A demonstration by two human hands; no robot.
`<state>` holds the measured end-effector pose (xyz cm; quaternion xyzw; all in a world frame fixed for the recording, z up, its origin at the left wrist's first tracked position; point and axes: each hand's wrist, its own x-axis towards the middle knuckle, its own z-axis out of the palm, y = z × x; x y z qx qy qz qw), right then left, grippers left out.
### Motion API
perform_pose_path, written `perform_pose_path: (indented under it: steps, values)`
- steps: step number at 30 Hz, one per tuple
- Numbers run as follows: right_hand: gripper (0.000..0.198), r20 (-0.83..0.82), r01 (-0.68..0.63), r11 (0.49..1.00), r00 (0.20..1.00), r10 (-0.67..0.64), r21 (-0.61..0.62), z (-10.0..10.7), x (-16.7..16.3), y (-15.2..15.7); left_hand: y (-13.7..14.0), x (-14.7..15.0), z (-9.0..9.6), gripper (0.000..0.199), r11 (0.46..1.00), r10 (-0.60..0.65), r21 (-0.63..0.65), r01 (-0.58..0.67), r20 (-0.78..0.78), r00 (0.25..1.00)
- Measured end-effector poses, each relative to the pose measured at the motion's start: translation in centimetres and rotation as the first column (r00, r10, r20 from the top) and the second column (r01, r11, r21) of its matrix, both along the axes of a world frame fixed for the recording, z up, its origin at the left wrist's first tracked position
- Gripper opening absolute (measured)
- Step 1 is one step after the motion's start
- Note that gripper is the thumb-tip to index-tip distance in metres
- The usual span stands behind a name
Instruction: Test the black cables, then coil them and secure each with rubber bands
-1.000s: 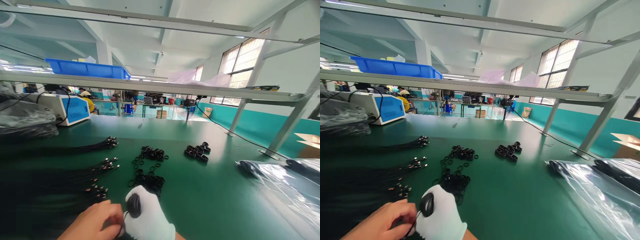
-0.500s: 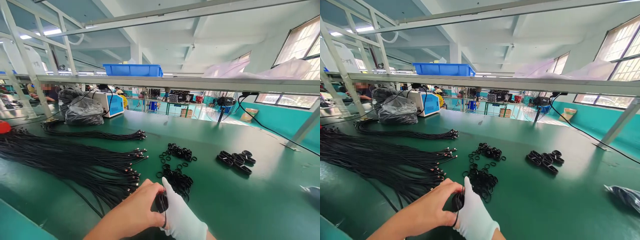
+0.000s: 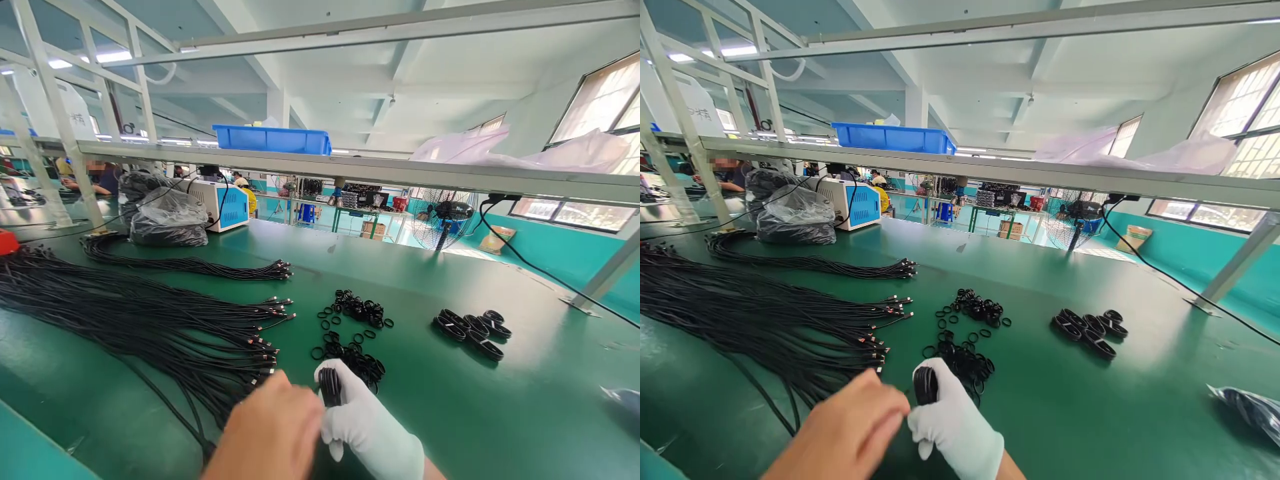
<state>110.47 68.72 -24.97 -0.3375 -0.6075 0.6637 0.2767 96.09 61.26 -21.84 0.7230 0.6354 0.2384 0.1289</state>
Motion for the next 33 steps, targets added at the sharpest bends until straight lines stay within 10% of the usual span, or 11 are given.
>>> perform_pose_path:
  steps: [3, 9, 13, 21, 23, 28, 33]
  values:
    - [0.041, -0.019, -0.054, 0.984, 0.998, 0.058, 0.172, 0.2, 1.0, -0.1, -1.0, 1.4, -0.8, 0.027, 1.0, -0.025, 0.006, 0.025, -0.058, 0.998]
    - [0.046, -0.478, -0.392, 0.919, 0.817, 0.323, -0.049, -0.5, 1.3, -0.1, 0.9, -0.7, -0.2, 0.024, 0.97, -0.047, -0.207, 0.131, 0.367, 0.929]
    - [0.044, -0.604, -0.473, 0.881, 0.71, 0.361, -0.03, -1.4, 0.8, 0.2, 1.7, -0.5, 0.0, 0.009, 0.978, -0.019, -0.131, 0.161, 0.715, 0.699]
    - [0.048, -0.545, -0.432, 0.899, 0.771, 0.328, -0.069, -1.6, 0.9, 0.2, 3.4, 1.6, -2.1, 0.016, 0.979, 0.049, -0.112, 0.171, 0.941, 0.335]
    - [0.053, -0.528, -0.399, 0.909, 0.801, 0.282, -0.121, -1.5, 1.1, 0.4, 3.1, 1.4, -1.9, 0.018, 0.987, 0.067, -0.119, 0.111, 0.92, 0.387]
    - [0.065, -0.517, -0.458, 0.87, 0.797, 0.311, -0.183, -1.6, 1.5, 0.6, 2.0, 0.1, 0.1, 0.03, 1.0, 0.016, -0.003, -0.018, 0.597, 0.802]
    - [0.051, -0.558, -0.533, 0.799, 0.767, 0.317, -0.278, -1.6, 1.1, -0.1, 3.8, -1.0, 1.0, 0.028, 0.962, -0.119, -0.121, 0.246, 0.626, 0.771]
